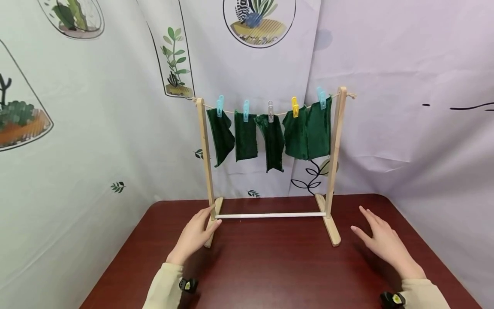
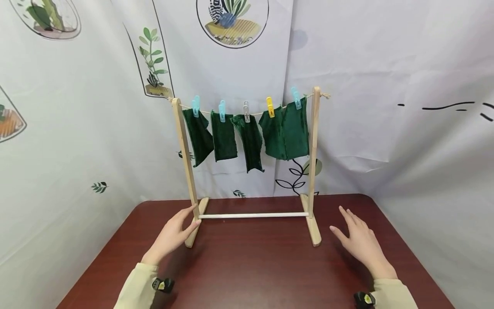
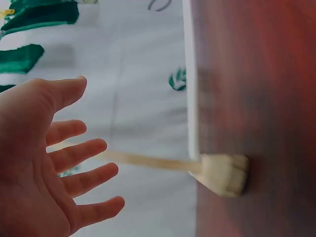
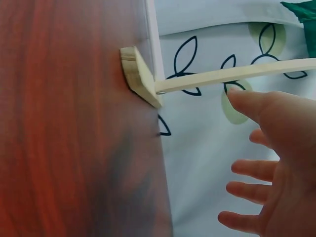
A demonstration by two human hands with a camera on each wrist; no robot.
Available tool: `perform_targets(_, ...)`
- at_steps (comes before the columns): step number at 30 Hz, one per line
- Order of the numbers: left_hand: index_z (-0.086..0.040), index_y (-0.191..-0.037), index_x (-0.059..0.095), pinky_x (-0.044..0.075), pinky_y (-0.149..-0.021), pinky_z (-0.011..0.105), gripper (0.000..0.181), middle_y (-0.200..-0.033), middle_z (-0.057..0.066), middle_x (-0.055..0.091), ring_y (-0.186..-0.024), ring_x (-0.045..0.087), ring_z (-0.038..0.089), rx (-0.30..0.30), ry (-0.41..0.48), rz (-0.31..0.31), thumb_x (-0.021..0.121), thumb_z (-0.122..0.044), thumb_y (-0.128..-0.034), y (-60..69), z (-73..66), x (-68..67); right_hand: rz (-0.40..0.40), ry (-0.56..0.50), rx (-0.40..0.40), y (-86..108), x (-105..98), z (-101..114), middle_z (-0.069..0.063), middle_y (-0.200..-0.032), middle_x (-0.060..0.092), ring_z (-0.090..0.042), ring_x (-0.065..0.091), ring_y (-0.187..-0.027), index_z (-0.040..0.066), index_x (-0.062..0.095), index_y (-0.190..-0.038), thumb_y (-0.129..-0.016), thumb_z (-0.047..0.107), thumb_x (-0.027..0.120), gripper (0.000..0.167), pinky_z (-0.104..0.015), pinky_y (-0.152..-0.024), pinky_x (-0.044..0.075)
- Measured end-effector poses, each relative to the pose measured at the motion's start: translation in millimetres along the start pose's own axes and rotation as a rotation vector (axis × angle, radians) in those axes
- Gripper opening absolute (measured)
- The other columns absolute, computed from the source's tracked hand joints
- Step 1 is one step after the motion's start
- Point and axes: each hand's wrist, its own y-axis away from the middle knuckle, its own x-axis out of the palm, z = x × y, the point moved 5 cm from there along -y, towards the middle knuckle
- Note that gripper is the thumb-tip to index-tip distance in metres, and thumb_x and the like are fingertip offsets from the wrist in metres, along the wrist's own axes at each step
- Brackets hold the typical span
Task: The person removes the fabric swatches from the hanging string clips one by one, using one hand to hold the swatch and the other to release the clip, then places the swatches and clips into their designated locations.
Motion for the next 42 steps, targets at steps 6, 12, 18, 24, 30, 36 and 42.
perform_targets(6,-0.011,-0.15,0.048,0.044,-0.103,0.056,0.061,-0.146,0.015,0.052,-0.133,0.05,0.036,0.063,0.063,0.021,0.064,-0.041,-0.0997,-23.8,-21.2,-13.8,-0.034,-0.059,-0.032,-10.4,-20.9,9.2,-0.037,-0.143,0.044,-0.058,0.042,-0.127,-0.003,0.035,-0.153,-0.098,0.034,0.067,0.074,-0.071,-0.096,0.036)
perform_targets(12,-0.014,-0.152,0.047,0.045,-0.104,0.053,0.06,-0.146,0.01,0.053,-0.13,0.053,0.03,0.09,0.11,0.016,0.064,-0.04,-0.0998,-45.7,-43.1,-30.5,-0.058,-0.113,-0.066,-25.4,-50.4,19.2,-0.036,-0.141,0.047,-0.055,0.046,-0.124,-0.003,0.038,-0.153,-0.1,0.03,0.065,0.068,-0.066,-0.093,0.04)
perform_targets(18,-0.012,-0.152,0.045,0.044,-0.105,0.054,0.06,-0.147,0.011,0.051,-0.13,0.052,0.031,0.168,0.122,-0.032,0.065,-0.034,-0.1001,-70.8,-70.2,-58.0,-0.111,-0.182,-0.084,-44.5,-84.2,35.3,-0.031,-0.138,0.054,-0.048,0.059,-0.114,0.001,0.042,-0.152,-0.101,0.027,0.063,0.061,-0.015,-0.085,0.048)
perform_targets(24,-0.012,-0.153,0.044,0.044,-0.106,0.051,0.061,-0.148,0.009,0.05,-0.13,0.051,0.028,0.241,0.168,-0.084,0.066,-0.029,-0.0998,-89.2,-96.4,-81.1,-0.131,-0.23,-0.058,-63.7,-114.7,52.5,-0.026,-0.142,0.053,-0.049,0.059,-0.115,0.008,0.04,-0.155,-0.102,0.03,0.061,0.061,-0.014,-0.081,0.048)
perform_targets(30,-0.013,-0.153,0.044,0.046,-0.105,0.05,0.06,-0.15,0.006,0.049,-0.128,0.053,0.025,0.28,0.212,-0.126,0.067,-0.028,-0.0993,-98.6,-116.0,-91.4,-0.189,-0.292,-0.034,-75.4,-135.2,67.8,-0.019,-0.142,0.056,0.002,0.059,-0.112,0.016,0.044,-0.154,-0.102,0.032,0.062,0.058,-0.001,-0.079,0.038)
perform_targets(36,-0.013,-0.152,0.045,0.049,-0.102,0.048,0.058,-0.146,0.006,0.054,-0.124,0.057,0.024,0.334,0.232,-0.162,0.065,-0.031,-0.1005,-111.7,-141.2,-98.5,-0.236,-0.315,-0.039,-88.9,-147.8,89.6,-0.015,-0.141,0.059,0.002,0.059,-0.111,0.019,0.047,-0.153,-0.102,0.038,0.06,0.056,0.0,-0.08,0.038)
perform_targets(42,-0.013,-0.152,0.046,0.05,-0.101,0.043,0.057,-0.145,0.003,0.054,-0.125,0.056,0.019,0.388,0.263,-0.16,0.064,-0.032,-0.1012,-127.9,-174.4,-102.3,-0.233,-0.366,-0.079,-105.6,-151.2,115.7,-0.01,-0.142,0.059,-0.011,0.059,-0.12,0.018,0.049,-0.151,-0.101,0.041,0.06,0.056,-0.003,-0.083,0.041)
